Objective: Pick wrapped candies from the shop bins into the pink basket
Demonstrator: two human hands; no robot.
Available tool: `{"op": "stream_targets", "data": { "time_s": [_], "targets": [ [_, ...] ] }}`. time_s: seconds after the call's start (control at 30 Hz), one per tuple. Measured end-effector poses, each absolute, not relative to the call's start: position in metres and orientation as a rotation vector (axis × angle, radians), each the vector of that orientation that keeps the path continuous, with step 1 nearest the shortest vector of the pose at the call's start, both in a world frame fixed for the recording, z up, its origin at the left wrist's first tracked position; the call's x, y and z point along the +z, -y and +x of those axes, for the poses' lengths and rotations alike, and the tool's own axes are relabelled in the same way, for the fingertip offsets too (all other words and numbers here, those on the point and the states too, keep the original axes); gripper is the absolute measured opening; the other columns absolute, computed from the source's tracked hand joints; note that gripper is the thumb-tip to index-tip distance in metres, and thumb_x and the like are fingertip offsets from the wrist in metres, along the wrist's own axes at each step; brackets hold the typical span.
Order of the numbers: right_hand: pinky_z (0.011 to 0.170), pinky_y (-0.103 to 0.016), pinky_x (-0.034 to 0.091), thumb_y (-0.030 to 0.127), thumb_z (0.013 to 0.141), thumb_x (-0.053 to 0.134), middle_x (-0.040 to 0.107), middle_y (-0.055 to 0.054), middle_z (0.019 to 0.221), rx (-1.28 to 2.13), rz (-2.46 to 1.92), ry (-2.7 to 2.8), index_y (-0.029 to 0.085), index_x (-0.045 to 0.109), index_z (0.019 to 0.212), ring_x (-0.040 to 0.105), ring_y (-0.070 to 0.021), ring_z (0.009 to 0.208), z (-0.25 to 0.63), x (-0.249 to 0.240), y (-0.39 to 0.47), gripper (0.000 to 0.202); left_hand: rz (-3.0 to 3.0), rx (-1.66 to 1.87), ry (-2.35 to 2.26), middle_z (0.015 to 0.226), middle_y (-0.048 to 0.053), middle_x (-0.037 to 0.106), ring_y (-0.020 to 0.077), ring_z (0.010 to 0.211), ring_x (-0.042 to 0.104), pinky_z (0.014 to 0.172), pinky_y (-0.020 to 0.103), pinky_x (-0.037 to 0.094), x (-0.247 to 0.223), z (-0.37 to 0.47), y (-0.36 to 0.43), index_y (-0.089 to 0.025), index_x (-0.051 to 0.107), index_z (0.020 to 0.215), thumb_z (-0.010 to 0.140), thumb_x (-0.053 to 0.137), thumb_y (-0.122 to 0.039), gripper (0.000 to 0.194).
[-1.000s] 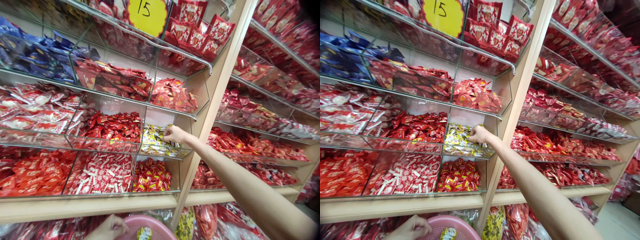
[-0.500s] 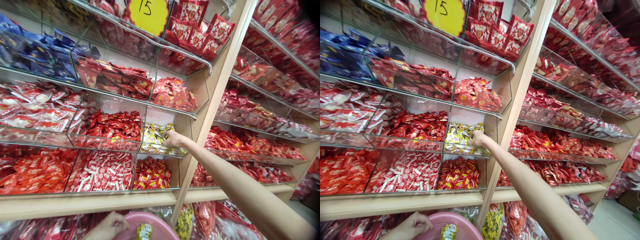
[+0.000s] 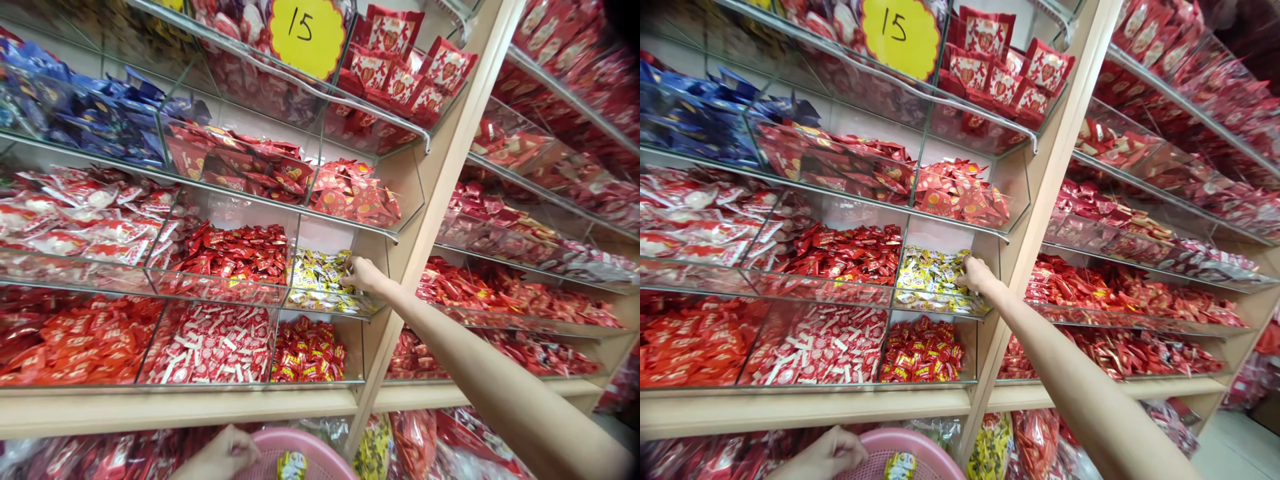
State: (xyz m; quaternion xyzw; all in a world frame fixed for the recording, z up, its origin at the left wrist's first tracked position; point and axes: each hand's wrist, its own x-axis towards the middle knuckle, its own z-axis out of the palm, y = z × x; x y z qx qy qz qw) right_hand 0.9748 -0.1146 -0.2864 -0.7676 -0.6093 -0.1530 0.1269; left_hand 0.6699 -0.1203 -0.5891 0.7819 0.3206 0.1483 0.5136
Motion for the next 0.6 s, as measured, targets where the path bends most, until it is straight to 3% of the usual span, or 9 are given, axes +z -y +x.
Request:
{"op": "stream_targets", "data": {
  "time_s": [0.33,0.6],
  "targets": [
    [0.068,-0.029,0.044,0.03,0.068,0.07,0.061,-0.016,0.106,-0.505,-2.357,1.789,0.013,0.058,0.105,0.061,-0.0278,0.092,0.953,-0.291,0.121,0.042,1.885,0.372,-0.747,0.063,-0.001,0.06,0.0132,0.066,0.046,0.067,0.023,0.037,-0.591,0.671,0.119,-0.013,0.072,0.073,0.073,0.055,-0.04,0.032],
    [0.069,-0.032,0.044,0.019,0.073,0.058,0.061,-0.017,0.11,-0.591,-2.429,1.855,0.016,0.056,0.112,0.06,-0.0307,0.097,0.94,-0.281,0.134,0.039,1.905,0.355,-0.774,0.069,0.0,0.066,0.0155,0.071,0.052,0.07,0.024,0.04,-0.592,0.669,0.119,-0.014,0.073,0.076,0.072,0.055,-0.044,0.035]
  ]
}}
